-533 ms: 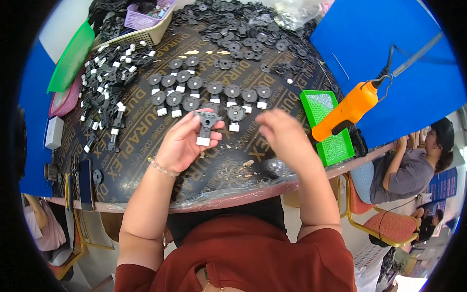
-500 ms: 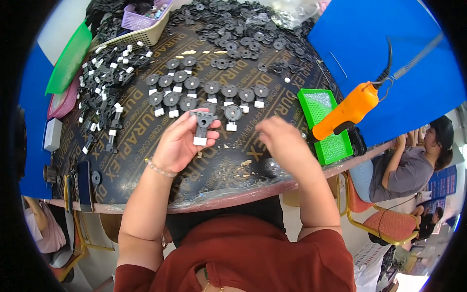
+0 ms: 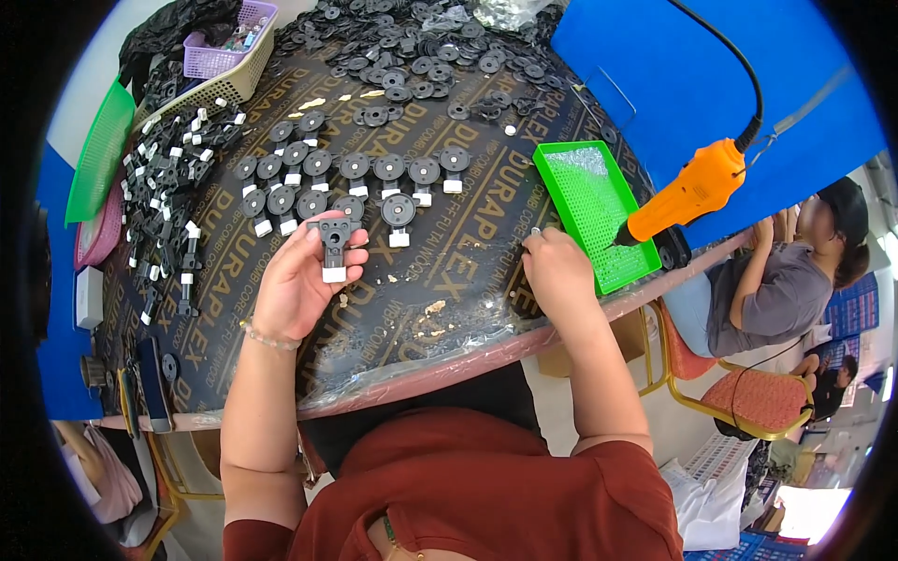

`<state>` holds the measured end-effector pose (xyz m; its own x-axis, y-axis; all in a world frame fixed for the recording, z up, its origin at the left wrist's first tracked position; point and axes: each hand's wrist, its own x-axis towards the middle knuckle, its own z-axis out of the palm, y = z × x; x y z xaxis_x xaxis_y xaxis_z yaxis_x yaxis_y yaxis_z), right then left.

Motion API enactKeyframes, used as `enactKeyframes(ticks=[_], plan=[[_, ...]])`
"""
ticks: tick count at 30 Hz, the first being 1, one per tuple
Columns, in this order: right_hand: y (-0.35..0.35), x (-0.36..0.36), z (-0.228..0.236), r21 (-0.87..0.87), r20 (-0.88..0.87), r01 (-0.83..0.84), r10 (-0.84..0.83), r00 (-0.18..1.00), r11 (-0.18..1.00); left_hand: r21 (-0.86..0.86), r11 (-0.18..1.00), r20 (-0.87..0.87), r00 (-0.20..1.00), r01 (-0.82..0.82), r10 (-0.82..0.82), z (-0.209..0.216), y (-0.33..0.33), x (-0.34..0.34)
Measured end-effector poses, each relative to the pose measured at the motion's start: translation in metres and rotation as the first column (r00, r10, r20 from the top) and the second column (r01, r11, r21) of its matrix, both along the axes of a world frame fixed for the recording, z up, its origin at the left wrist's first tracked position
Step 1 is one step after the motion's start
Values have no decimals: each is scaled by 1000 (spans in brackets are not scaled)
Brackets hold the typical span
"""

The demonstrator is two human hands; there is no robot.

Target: Assembling small plastic toy components by hand at a factory workbench.

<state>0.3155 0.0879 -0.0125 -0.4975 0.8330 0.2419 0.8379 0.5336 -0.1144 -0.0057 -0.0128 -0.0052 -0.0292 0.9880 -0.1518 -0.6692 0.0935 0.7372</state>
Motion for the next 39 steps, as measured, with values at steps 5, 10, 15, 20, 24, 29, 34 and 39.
enactKeyframes(ticks=[5,10,15,20,24,29,34,39], plan=[[14,-4,-6,39,-30,-31,32,999,999,-3,1000,-20,1000,-11,11,1,0,0],[25,-1,-10,32,-208,-91,95,974,995,-3,1000,-16,1000,-4,4,0,0,0],[22,-2,-4,3,-200,-125,123,972,992,0,1000,-11,1000,-7,7,-1,0,-2],[19,-6,5,-96,-322,-96,60,945,991,-1,1000,-11,1000,-7,7,-1,1,-1],[20,-7,9,-112,-317,-92,52,947,989,-14,1000,-21,1000,-11,11,0,1,0],[20,-22,25,-201,-394,-100,13,919,974,-3,1000,-13,1000,-7,7,3,1,1],[12,-71,49,-283,-605,-427,186,774,859,-2,1000,18,1000,24,-24,-2,2,7],[4,-132,59,-275,-587,-635,397,706,721,-6,997,69,995,78,-78,-8,3,6]])
